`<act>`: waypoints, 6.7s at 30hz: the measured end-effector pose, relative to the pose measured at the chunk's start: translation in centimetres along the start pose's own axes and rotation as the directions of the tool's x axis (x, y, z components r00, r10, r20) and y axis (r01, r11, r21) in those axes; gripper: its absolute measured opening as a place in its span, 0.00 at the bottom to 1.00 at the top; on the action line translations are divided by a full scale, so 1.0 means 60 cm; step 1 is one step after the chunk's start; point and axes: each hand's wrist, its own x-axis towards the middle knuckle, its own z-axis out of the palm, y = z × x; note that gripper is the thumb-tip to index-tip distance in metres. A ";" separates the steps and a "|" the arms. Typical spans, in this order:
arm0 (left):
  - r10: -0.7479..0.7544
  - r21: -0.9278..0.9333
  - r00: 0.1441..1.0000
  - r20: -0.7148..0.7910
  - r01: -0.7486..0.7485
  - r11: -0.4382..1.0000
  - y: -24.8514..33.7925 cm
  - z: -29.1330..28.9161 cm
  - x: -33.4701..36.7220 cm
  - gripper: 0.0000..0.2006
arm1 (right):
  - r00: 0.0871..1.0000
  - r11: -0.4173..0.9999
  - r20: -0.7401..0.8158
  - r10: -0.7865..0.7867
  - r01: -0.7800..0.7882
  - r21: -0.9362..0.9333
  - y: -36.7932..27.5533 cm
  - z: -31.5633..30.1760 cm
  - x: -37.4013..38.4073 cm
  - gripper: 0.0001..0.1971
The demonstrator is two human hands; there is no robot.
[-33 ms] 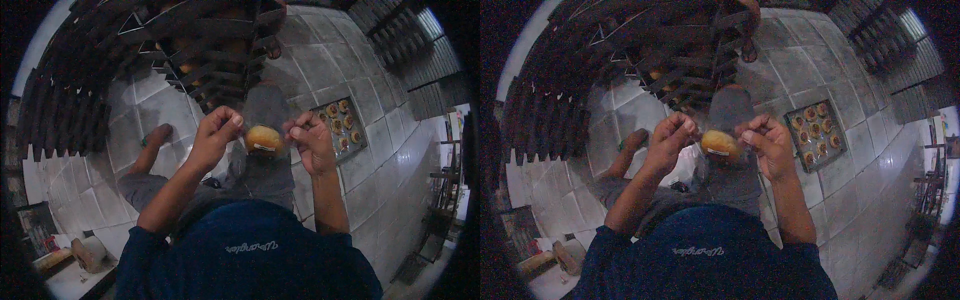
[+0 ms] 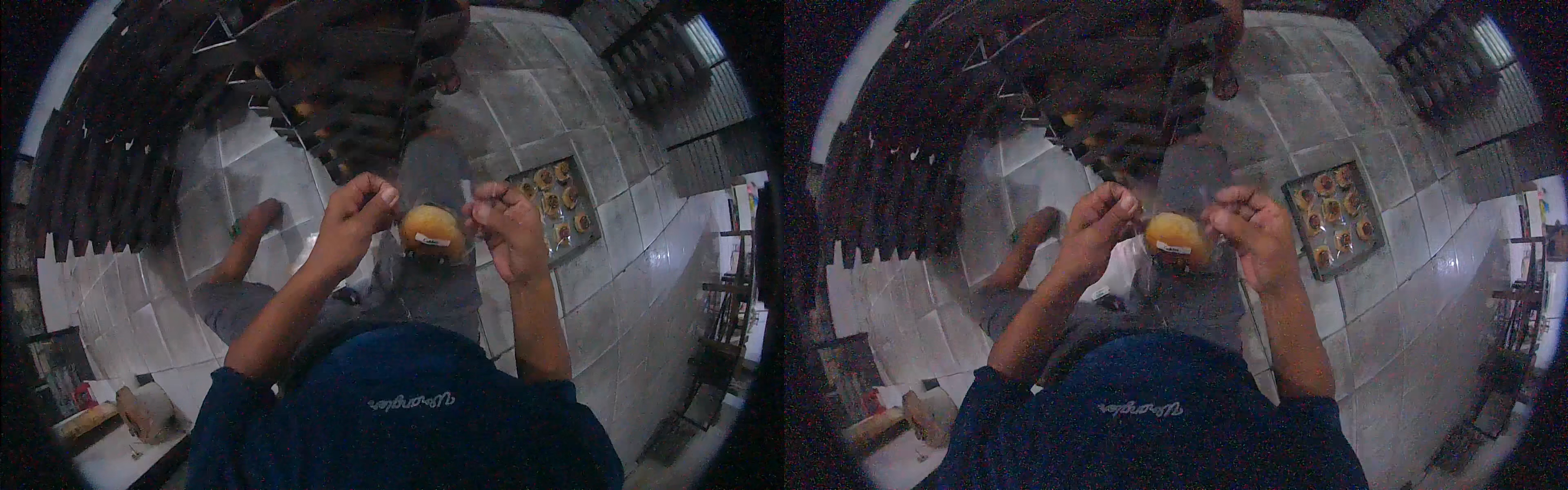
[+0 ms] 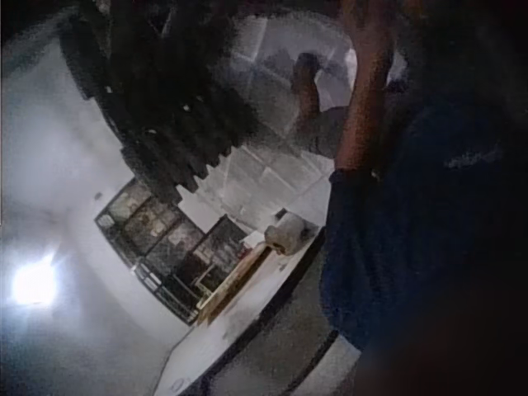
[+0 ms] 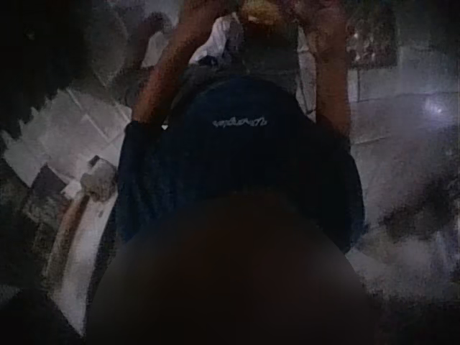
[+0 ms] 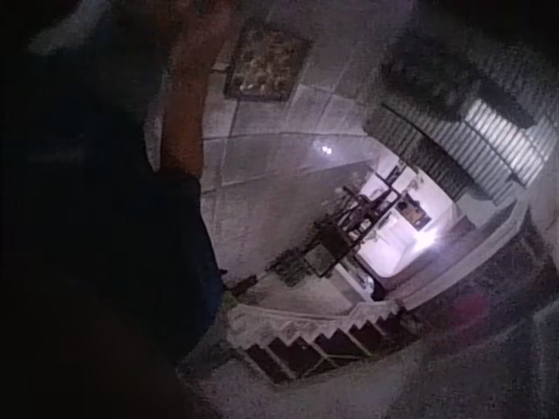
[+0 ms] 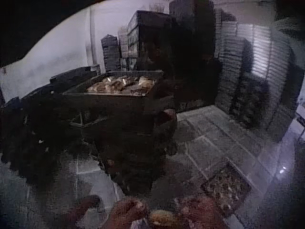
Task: The person repeatedly picks buns from a metal tray, places each into a clear plastic bag, and seals the bag. The person then places the packaged buns onto a tray on the floor. The process is repeated for multiple buns.
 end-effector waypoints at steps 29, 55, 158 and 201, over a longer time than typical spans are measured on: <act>-0.128 0.283 0.990 -0.065 0.141 0.949 -0.104 -0.029 -0.099 0.09 | 0.915 0.884 -0.351 0.200 -0.323 -0.337 0.072 -0.027 -0.107 0.06; 0.434 0.989 0.899 -0.060 -0.005 0.148 -0.238 -0.216 -0.199 0.16 | 0.086 -0.192 0.589 -0.804 0.899 -0.393 -0.237 0.477 0.283 0.20; -0.262 0.198 0.909 -0.324 0.336 0.921 -0.114 -0.296 -0.193 0.15 | 0.914 0.886 -0.050 -0.402 0.375 -0.274 -0.043 -0.044 0.189 0.12; 0.274 -0.149 0.605 -0.747 -0.555 0.818 -0.026 -0.143 -0.143 0.39 | 0.932 0.900 0.330 -0.150 0.267 -0.346 0.132 0.342 0.014 0.21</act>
